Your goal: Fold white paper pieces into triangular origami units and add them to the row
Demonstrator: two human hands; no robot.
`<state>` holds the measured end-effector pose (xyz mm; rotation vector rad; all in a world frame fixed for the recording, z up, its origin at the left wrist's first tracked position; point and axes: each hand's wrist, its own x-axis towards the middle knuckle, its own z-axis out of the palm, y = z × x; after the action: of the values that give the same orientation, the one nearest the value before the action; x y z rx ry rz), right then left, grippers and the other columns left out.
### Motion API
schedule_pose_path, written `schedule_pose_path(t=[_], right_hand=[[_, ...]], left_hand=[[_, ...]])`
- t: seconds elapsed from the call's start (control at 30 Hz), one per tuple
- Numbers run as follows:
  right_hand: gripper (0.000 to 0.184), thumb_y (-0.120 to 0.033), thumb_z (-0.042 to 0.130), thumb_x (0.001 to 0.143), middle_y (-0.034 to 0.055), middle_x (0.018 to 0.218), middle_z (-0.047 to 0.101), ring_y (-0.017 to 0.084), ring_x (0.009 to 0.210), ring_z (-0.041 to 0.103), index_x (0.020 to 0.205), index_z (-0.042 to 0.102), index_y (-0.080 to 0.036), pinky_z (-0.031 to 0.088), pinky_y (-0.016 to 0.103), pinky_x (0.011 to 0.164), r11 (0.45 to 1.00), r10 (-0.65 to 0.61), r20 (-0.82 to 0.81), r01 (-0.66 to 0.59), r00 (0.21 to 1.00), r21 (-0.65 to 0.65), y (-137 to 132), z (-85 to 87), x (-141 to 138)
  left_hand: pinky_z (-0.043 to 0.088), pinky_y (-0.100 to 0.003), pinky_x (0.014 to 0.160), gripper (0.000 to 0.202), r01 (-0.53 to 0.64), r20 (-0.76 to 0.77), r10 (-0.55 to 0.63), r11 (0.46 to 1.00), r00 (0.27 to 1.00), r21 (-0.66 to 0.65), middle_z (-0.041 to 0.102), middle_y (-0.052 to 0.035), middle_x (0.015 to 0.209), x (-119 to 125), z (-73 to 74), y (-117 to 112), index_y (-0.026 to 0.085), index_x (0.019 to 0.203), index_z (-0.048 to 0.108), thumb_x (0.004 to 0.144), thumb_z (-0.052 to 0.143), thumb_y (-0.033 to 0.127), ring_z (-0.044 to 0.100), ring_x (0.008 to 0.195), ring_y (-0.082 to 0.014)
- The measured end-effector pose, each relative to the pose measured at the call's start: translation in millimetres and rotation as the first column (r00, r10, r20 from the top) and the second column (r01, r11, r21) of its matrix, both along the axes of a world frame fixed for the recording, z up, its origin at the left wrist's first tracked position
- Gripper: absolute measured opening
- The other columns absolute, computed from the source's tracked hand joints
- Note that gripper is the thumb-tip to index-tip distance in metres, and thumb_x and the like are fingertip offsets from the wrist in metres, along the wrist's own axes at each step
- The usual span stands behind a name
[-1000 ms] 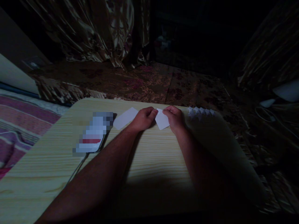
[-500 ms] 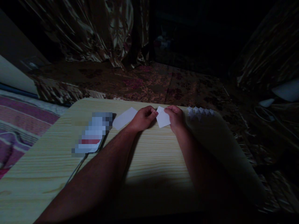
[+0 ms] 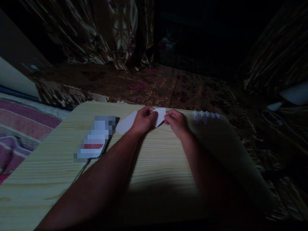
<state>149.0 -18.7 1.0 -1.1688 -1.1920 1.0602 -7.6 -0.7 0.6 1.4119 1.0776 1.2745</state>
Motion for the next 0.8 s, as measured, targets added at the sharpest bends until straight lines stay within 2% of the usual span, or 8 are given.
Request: schedule_pose_path(t=[0.23,0.47,0.8], right_hand=[[0.01,-0.025,0.062,0.066,-0.004,0.054,0.059,0.009,0.049,0.053,0.069,0.056,-0.018,0.04,0.022,0.05,0.999,0.048,0.045,-0.048,0.998,-0.015,-1.2,0.4,0.4],[0.01,-0.027,0.062,0.068,-0.0021,0.056,0.062,0.01,0.049,0.054,0.068,0.059,-0.017,0.041,0.022,0.051,0.997,0.077,0.04,-0.077,0.996,-0.018,-3.3,4.4,1.6],[0.017,-0.032,0.059,0.073,-0.0016,0.057,0.061,0.009,0.05,0.053,0.065,0.059,-0.017,0.041,0.022,0.051,0.997,0.078,0.01,-0.078,0.997,0.009,-1.7,3.9,2.7]], left_hand=[[0.041,-0.022,0.05,0.027,0.068,0.023,-0.067,0.995,0.998,-0.067,0.063,-0.0015,0.07,0.4,6.5,-5.5,0.016,0.077,0.062,0.07,0.069,0.041,0.053,0.056,-0.0111],[0.037,-0.02,0.044,0.027,0.048,-0.001,-0.048,0.995,0.999,-0.088,0.058,0.0009,0.06,-0.5,7.8,-5.0,0.015,0.069,0.059,0.069,0.069,0.04,0.047,0.047,-0.0086],[0.037,-0.02,0.044,0.026,0.034,-0.046,-0.038,0.996,0.998,-0.081,0.06,0.0,0.06,-1.2,7.8,-4.9,0.015,0.069,0.059,0.07,0.067,0.04,0.048,0.047,-0.0089]])
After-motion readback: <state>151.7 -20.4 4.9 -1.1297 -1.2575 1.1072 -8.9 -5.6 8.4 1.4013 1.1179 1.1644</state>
